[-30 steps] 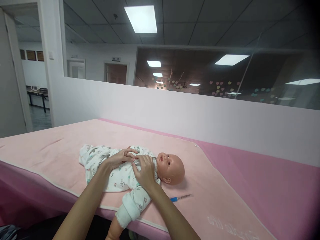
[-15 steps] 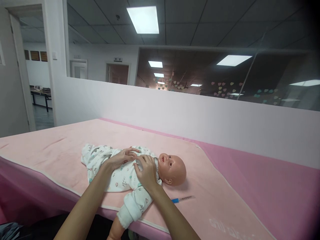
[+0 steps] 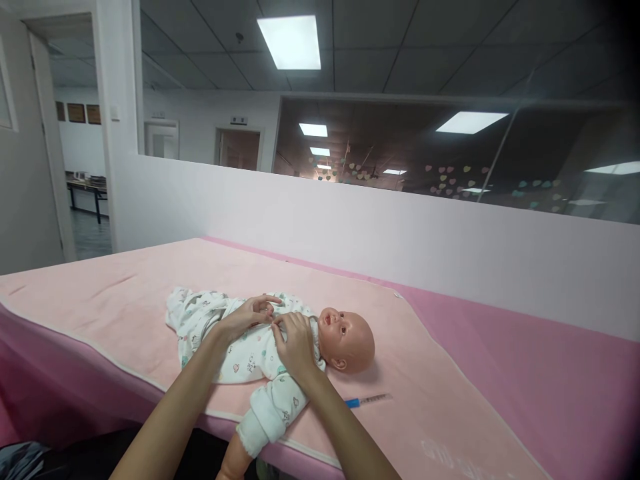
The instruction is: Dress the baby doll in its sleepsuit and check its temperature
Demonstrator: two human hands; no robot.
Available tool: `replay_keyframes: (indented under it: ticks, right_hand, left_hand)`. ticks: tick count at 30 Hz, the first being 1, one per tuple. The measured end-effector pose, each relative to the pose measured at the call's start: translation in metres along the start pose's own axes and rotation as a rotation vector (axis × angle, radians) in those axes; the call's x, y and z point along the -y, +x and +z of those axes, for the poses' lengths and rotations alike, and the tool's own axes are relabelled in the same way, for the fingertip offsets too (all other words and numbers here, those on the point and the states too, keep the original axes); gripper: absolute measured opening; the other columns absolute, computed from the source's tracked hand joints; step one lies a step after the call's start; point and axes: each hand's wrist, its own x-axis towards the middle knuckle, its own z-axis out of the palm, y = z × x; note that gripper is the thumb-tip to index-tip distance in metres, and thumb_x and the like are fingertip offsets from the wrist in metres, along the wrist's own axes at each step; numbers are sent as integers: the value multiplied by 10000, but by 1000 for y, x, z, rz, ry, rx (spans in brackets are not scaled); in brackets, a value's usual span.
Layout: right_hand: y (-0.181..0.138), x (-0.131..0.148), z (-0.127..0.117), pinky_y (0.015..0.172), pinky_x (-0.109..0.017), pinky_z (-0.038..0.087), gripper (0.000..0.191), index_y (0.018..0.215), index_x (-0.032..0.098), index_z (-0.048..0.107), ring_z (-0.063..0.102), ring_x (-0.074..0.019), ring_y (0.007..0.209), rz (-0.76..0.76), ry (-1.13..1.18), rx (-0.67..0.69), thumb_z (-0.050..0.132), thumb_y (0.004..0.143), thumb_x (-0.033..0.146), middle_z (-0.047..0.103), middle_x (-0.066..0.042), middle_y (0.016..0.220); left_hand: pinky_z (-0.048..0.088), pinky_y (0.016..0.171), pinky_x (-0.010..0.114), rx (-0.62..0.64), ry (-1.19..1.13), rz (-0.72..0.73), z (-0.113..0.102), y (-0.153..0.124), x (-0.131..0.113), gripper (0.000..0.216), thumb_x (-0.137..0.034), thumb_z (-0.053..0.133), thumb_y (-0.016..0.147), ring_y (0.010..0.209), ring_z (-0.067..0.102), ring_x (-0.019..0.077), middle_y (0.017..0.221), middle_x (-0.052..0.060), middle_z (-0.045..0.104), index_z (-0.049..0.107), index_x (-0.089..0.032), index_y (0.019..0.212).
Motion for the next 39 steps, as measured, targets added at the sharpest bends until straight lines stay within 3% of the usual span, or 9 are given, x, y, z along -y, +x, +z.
replay_keyframes:
  ticks: [7,15,29,33,37,39]
  right_hand:
    - [1,-1,2,726,-302,321,126,916,218,574,513,-175,799,38,-26,15,494,819,209,614,-18,842]
    - [-2,-1,8,712,-314,308,82,735,203,576,485,-177,718,62,-90,-83,523,793,225,587,-24,727]
    - [0,7,1,741,-294,327,78,653,191,467,444,-143,683,3,-3,-144,493,718,157,506,13,651]
    - [-1,9,-2,739,-299,339,79,666,191,454,439,-147,688,29,14,-173,471,739,163,509,6,661]
    - [-3,12,-3,770,-316,348,63,701,189,476,442,-152,699,-8,-16,-174,468,760,169,528,-3,679]
    - [-3,14,-3,804,-330,347,63,747,186,504,455,-157,726,-63,-49,-155,456,775,156,550,-13,717]
  left_hand:
    - [376,666,220,-14,8,42,2,0,0,436,-153,718,573,655,450,89,682,-37,433,595,-174,991]
    - [350,616,181,5,-7,54,1,-1,-1,430,-131,718,578,636,415,68,677,-47,413,598,-192,986]
    - [393,651,218,78,33,22,-3,-6,-11,494,-181,683,607,637,453,84,721,-23,458,565,-191,1087]
    - [379,614,212,-39,285,34,-6,-16,-14,400,-296,625,671,624,474,103,685,-13,513,583,-175,1049]
    - [287,494,215,-350,739,-6,-8,-15,-3,330,-432,525,720,470,419,110,489,-27,500,652,-155,847]
    - [284,497,225,-435,855,-8,-7,-11,3,350,-461,497,729,451,437,123,469,-12,533,662,-154,756]
